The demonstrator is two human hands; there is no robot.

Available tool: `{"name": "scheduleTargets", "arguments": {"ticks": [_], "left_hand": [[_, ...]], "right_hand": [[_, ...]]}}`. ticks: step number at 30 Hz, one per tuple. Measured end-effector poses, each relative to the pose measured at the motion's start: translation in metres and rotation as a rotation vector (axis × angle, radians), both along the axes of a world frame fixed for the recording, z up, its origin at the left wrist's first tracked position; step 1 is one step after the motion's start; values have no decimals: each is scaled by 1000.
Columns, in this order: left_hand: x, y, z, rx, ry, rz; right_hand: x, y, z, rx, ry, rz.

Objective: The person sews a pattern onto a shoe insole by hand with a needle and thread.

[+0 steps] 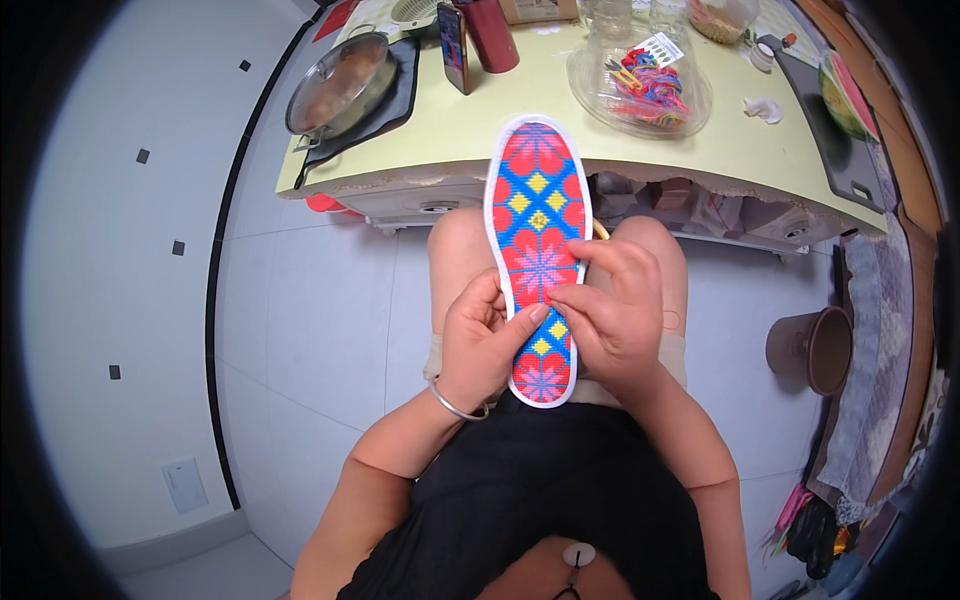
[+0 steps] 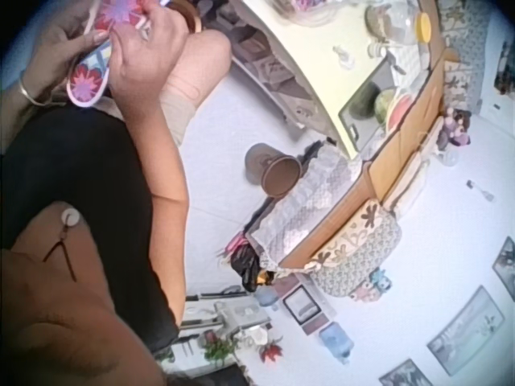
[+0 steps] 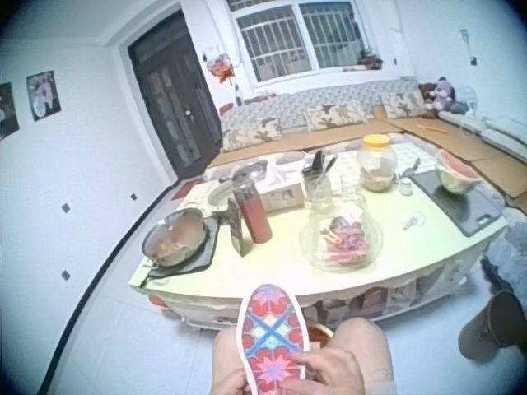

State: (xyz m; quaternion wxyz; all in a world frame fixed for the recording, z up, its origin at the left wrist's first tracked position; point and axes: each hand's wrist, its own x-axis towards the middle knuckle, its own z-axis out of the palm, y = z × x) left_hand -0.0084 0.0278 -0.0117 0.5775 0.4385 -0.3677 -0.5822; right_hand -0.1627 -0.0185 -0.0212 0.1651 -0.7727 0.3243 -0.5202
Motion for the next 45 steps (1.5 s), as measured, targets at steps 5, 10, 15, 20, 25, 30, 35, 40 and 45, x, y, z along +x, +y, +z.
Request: {"name": "scheduleTargets", "arguments": {"ticks": [5,10,15,20,25,30,35,40,45], "left_hand": [[32,-9,-15,-193,-683,190],[142,-2,-3,-381,-1508,503],[211,-2,1,-245,-1611,701],[133,-4,-9,-136,-570,426],[50,-7,7,-19,-232,125],[27,0,12,-17,-179,19],[21,5,12,5,-107,-17],[21,7,12,5,-87,5],[21,6,12,-22,-103,9]], "right_hand": [[-46,-8,22,539,-922,161],[-275,-51,14,613,-1534,125],[-567,-24,-83,336,-1408,-289],[-366,-28,-45,391,-1220,-520],[-89,-7,-9,620,-599,-311],[-8,16,2,244,-92,1],[6,12,-9,111,-3,15],[2,11,-2,125,-24,-55],[6,16,-1,101,30,13]]}}
